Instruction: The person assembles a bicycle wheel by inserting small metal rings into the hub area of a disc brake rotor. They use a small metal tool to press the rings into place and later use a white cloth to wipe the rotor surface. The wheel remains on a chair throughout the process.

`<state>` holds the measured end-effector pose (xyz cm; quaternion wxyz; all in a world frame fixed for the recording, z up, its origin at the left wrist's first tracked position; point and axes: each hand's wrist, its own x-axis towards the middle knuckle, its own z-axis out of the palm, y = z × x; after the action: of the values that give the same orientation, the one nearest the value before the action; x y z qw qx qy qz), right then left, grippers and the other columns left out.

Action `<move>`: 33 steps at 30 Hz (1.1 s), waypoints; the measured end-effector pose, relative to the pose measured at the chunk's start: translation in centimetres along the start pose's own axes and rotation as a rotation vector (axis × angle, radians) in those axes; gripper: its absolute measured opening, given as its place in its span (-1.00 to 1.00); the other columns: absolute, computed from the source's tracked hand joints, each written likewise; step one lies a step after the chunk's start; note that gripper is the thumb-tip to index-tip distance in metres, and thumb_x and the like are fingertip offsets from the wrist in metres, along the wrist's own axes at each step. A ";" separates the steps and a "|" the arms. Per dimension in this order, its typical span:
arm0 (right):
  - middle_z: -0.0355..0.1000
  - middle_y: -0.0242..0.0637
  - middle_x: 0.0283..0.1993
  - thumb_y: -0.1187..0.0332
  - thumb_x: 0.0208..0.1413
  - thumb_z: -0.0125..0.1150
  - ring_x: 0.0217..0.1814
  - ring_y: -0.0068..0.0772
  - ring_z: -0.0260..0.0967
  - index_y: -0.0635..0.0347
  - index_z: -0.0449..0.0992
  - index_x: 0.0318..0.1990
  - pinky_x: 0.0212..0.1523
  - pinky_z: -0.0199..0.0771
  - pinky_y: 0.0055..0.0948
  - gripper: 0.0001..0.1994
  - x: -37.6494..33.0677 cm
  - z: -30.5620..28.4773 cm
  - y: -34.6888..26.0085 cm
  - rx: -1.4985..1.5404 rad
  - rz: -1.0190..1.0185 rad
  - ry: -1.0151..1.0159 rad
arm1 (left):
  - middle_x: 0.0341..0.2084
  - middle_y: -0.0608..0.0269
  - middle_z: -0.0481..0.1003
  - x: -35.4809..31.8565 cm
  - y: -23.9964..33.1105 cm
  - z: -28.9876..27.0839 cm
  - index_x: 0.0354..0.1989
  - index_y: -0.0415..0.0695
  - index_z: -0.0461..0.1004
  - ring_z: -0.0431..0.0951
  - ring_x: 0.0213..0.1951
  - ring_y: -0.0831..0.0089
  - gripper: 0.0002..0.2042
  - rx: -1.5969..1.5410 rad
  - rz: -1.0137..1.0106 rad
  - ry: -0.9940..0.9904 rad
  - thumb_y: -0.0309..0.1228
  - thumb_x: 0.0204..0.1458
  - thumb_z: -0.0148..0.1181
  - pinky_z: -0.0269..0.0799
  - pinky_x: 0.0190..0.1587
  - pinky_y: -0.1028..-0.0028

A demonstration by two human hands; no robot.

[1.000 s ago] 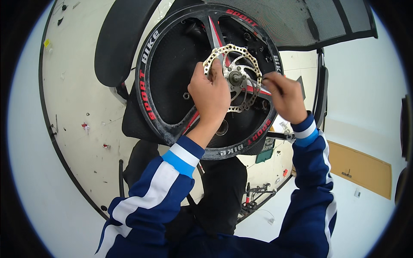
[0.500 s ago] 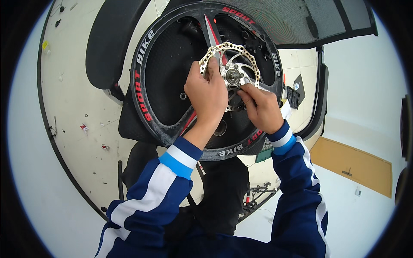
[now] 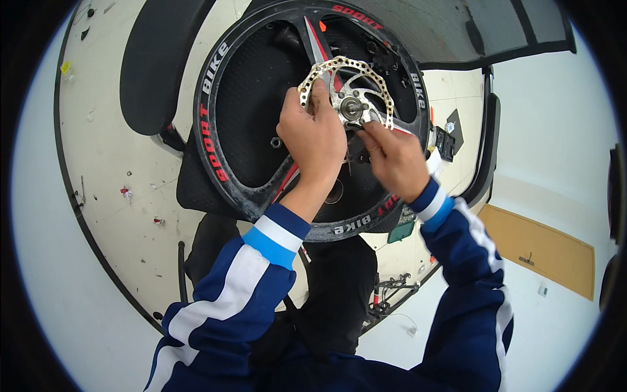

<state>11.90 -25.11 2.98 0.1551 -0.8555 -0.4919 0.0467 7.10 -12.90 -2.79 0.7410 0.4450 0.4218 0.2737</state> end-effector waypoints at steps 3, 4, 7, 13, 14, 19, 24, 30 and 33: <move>0.44 -0.02 -0.56 0.44 0.22 0.24 -0.54 0.09 0.43 0.22 0.46 -0.27 -0.54 0.37 -0.08 -0.91 -1.2 1.9 -1.9 0.036 0.178 0.167 | -0.52 0.12 0.59 -0.3 -0.1 0.1 -0.37 -0.35 0.47 0.57 -0.51 0.47 -0.72 0.012 0.002 0.016 -0.34 0.29 0.13 0.44 -0.43 0.40; 0.42 0.00 -0.58 0.43 0.23 0.23 -0.55 0.13 0.42 0.23 0.46 -0.27 -0.55 0.36 -0.06 -0.91 -1.3 2.3 -2.0 0.021 0.193 0.204 | -0.49 0.16 0.60 -0.4 -0.2 0.1 -0.35 -0.34 0.51 0.57 -0.49 0.50 -0.73 0.018 0.011 0.018 -0.33 0.28 0.14 0.46 -0.42 0.42; 0.44 0.01 -0.56 0.42 0.24 0.21 -0.54 0.15 0.43 0.23 0.46 -0.27 -0.54 0.37 -0.04 -0.91 -0.9 2.7 -3.0 -0.013 0.259 0.209 | -0.61 0.04 0.54 -0.3 -0.4 0.3 -0.45 -0.36 0.41 0.56 -0.57 0.35 -0.67 0.061 0.151 0.095 -0.33 0.27 0.15 0.40 -0.46 0.32; 0.43 0.05 -0.56 0.42 0.24 0.21 -0.52 0.17 0.43 0.24 0.47 -0.32 -0.52 0.37 0.00 -0.89 -1.3 3.2 -4.0 -0.014 0.346 0.260 | -0.58 0.08 0.57 -0.1 -0.6 0.1 -0.43 -0.36 0.47 0.54 -0.56 0.46 -0.70 0.039 0.088 0.017 -0.35 0.26 0.16 0.39 -0.44 0.33; 0.43 0.06 -0.56 0.42 0.23 0.22 -0.51 0.17 0.44 0.24 0.47 -0.33 -0.52 0.37 0.00 -0.88 -1.1 2.6 -3.7 0.036 0.317 0.244 | -0.59 0.10 0.56 0.0 -0.5 0.1 -0.44 -0.36 0.46 0.53 -0.56 0.49 -0.70 0.024 0.058 -0.002 -0.35 0.26 0.16 0.38 -0.45 0.35; 0.32 -0.23 -0.65 0.36 0.32 0.17 -0.71 -0.39 0.24 0.29 0.46 -0.32 -0.67 0.14 -0.38 -0.81 -1.1 0.1 -1.6 0.306 0.363 0.489 | -0.64 0.20 0.52 0.8 -0.5 -0.4 -0.46 -0.35 0.43 0.51 -0.54 0.60 -0.69 0.065 0.038 -0.066 -0.35 0.27 0.15 0.35 -0.45 0.42; 0.14 -0.56 -0.64 0.27 0.39 0.10 -0.63 -0.81 -0.07 0.26 0.46 -0.26 -0.64 -0.14 -0.64 -0.76 -1.5 0.1 -0.6 1.337 0.562 0.856 | -0.67 0.20 0.48 0.3 1.1 -0.5 -0.37 -0.30 0.46 0.50 -0.69 0.54 -0.73 0.031 -0.115 -0.160 -0.32 0.28 0.13 0.42 -0.69 0.51; 0.46 -0.38 -0.56 0.25 0.23 0.31 -0.57 -0.71 0.25 0.39 0.54 -0.18 -0.51 0.16 -0.61 -0.71 -1.5 1.1 0.1 0.521 0.854 0.576 | -0.62 0.13 0.52 1.9 2.6 -2.4 -0.27 -0.25 0.49 0.50 -0.73 0.46 -0.73 0.091 -0.200 -0.313 -0.25 0.28 0.14 0.39 -0.72 0.55; 0.51 -0.33 -0.55 0.27 0.22 0.32 -0.54 -0.68 0.33 0.41 0.56 -0.14 -0.49 0.24 -0.58 -0.70 -2.2 1.8 1.4 0.660 0.833 0.541 | -0.63 0.13 0.55 3.0 2.4 -2.9 -0.33 -0.26 0.48 0.56 -0.65 0.46 -0.71 0.143 -0.126 -0.277 -0.24 0.30 0.13 0.47 -0.61 0.53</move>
<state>11.47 -27.27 0.68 0.5010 -0.8646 -0.0173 0.0345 5.99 -8.18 -2.55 0.7742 0.5027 0.3613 0.1319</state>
